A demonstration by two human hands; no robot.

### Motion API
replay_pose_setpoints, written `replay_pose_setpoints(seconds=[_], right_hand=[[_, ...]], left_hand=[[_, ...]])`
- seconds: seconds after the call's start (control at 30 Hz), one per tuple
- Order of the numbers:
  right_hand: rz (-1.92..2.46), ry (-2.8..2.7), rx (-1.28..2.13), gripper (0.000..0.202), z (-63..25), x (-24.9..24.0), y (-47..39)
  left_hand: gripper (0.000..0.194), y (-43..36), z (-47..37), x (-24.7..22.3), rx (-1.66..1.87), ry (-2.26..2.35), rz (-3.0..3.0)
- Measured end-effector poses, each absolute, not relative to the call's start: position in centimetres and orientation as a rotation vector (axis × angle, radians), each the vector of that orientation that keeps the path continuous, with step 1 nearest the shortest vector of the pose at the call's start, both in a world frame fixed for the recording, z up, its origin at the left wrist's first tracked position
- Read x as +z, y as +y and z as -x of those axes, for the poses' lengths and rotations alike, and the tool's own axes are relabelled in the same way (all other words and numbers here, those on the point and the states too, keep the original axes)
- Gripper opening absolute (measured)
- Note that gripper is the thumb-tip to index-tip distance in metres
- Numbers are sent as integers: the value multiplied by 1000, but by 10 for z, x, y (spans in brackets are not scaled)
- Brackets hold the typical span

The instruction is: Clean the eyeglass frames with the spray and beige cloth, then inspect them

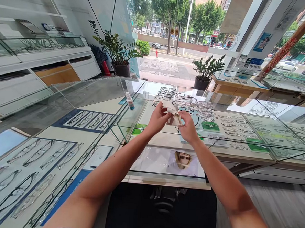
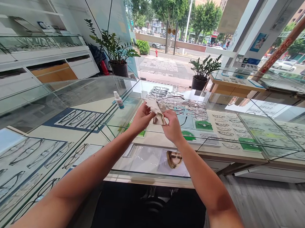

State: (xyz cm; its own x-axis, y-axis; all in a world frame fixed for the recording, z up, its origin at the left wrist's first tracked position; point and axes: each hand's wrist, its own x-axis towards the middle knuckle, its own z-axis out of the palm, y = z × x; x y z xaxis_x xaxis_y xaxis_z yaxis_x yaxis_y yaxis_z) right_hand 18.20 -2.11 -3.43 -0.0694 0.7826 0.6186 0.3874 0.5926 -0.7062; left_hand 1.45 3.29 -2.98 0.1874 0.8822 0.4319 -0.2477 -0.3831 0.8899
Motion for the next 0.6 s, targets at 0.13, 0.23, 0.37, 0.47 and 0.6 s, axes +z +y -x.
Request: replay_pose_setpoints(seconds=[0.13,0.23,0.37,0.47,0.6], right_hand=[[946,-1698,469,15,-181,-36,-21],[894,-1665,596,20,-179,-36,-20],[838,-1585,840,20,-178,-35,-20],[817,-1530,962,19,-178,-34,-19],[807,-1463,1040,24,-179,-32,-18]], left_hand=[[62,34,-17,-30,1372,624,-1302],[65,31,-17,-27,1278,589,-1192],[53,25,-17,-21,1200,518,-1088],[48,21,-16,-17,1175,509,-1060],[48,19,-14,-15,1147,464,-1071]])
